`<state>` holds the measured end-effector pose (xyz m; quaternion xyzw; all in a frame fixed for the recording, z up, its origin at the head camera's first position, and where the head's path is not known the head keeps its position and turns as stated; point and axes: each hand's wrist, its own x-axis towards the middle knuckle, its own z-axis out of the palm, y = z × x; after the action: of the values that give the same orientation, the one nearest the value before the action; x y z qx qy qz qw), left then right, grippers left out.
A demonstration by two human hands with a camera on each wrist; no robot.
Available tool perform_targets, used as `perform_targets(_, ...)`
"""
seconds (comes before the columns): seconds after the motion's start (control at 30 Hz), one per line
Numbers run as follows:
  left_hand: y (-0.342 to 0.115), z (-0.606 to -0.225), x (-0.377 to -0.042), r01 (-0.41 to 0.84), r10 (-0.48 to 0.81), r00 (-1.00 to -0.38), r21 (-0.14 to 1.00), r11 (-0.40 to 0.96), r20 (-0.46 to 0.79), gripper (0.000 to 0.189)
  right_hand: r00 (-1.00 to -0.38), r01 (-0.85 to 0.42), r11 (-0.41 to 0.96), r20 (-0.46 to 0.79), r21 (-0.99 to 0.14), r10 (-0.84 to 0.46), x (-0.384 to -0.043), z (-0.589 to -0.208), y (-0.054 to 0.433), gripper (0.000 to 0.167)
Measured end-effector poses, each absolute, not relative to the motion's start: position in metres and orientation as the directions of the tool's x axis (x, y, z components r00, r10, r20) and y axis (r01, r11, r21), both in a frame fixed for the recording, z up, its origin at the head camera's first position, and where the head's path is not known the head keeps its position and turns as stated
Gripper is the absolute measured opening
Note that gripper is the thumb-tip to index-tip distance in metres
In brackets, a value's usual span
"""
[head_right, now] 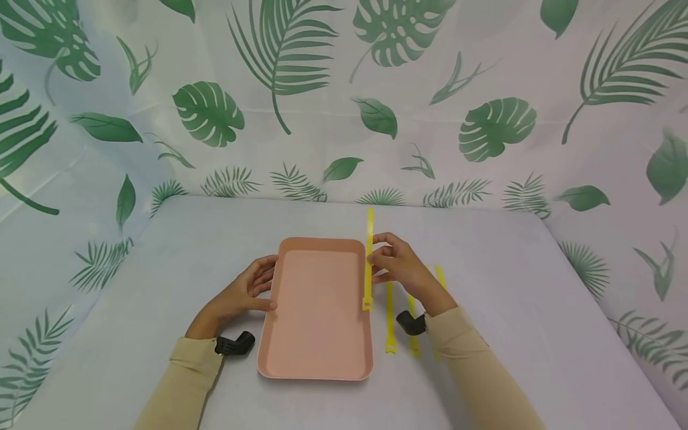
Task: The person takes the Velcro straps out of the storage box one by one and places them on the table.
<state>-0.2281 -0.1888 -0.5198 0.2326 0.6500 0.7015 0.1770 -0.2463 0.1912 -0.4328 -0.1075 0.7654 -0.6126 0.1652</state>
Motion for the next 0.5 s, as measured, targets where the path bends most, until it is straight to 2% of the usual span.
perform_targets(0.5, -0.189, -0.520, -0.226, 0.061, 0.550, -0.830, 0.996, -0.071, 0.090, 0.111, -0.918, 0.068, 0.233, -0.152, -0.970, -0.366, -0.232, -0.444, 0.222, 0.040)
